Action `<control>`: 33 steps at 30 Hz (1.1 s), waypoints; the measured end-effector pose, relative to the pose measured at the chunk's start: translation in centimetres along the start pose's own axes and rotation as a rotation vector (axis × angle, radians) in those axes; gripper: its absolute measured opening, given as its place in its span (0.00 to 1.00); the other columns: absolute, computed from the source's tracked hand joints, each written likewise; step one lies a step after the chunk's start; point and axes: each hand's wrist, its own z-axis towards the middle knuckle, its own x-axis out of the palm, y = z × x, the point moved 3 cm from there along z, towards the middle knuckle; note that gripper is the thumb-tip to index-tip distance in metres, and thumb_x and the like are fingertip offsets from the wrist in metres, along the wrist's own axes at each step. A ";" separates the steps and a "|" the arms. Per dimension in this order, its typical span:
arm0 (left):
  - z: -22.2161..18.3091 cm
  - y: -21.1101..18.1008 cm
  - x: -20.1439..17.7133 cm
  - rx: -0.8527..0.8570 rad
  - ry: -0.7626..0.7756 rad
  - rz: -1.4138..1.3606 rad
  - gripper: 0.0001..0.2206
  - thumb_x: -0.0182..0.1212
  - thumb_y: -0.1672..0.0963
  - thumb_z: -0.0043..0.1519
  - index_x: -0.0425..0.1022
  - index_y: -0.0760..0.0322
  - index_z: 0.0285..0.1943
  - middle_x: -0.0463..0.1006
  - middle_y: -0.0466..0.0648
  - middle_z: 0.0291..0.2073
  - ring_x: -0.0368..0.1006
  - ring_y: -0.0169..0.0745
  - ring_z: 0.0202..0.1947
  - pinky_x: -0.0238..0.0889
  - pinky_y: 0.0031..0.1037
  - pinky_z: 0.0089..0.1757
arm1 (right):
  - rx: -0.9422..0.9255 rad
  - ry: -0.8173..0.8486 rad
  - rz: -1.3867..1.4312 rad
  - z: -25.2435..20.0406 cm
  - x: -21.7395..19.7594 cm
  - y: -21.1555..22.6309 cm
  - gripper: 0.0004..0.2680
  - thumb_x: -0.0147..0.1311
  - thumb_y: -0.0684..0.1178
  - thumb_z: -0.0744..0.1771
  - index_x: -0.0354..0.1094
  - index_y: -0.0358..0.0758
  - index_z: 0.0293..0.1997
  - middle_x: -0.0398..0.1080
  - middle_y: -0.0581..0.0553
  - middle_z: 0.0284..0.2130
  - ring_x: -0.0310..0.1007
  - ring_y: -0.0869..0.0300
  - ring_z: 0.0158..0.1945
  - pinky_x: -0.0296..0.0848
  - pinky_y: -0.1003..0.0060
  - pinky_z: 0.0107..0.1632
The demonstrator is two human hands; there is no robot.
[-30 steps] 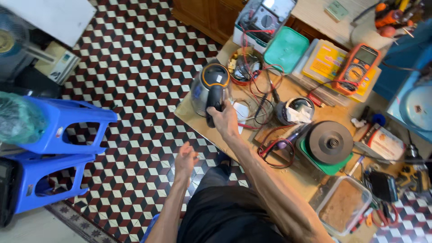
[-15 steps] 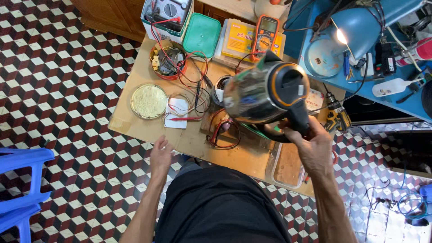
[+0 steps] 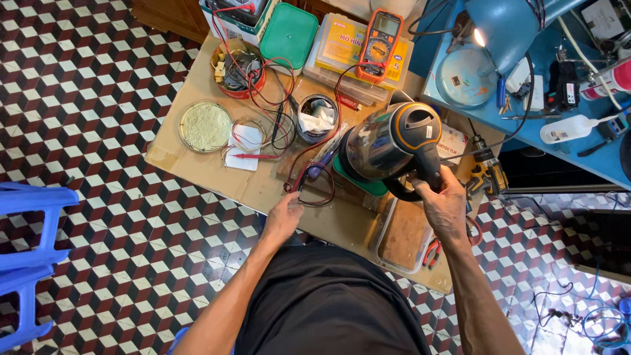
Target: The person uses a cordless drill to remove screws from the handle of a stainless steel electric kettle, then disassembles the kettle by removing the lid and base. They place the kettle on its base, plug it into a power strip, and test it by pressing the switch. The person then unplugs the kettle and opens the lid to inspect the interior.
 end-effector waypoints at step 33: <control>3.9 -28.3 3.9 0.663 0.018 0.212 0.55 0.81 0.46 0.44 0.49 0.64 0.78 0.62 0.60 0.72 0.61 0.59 0.72 0.56 0.40 0.67 | 0.011 0.046 -0.011 0.7 -2.7 -3.1 0.19 0.56 0.41 0.67 0.61 0.44 0.67 0.74 0.45 0.49 0.73 0.63 0.52 0.74 0.68 0.48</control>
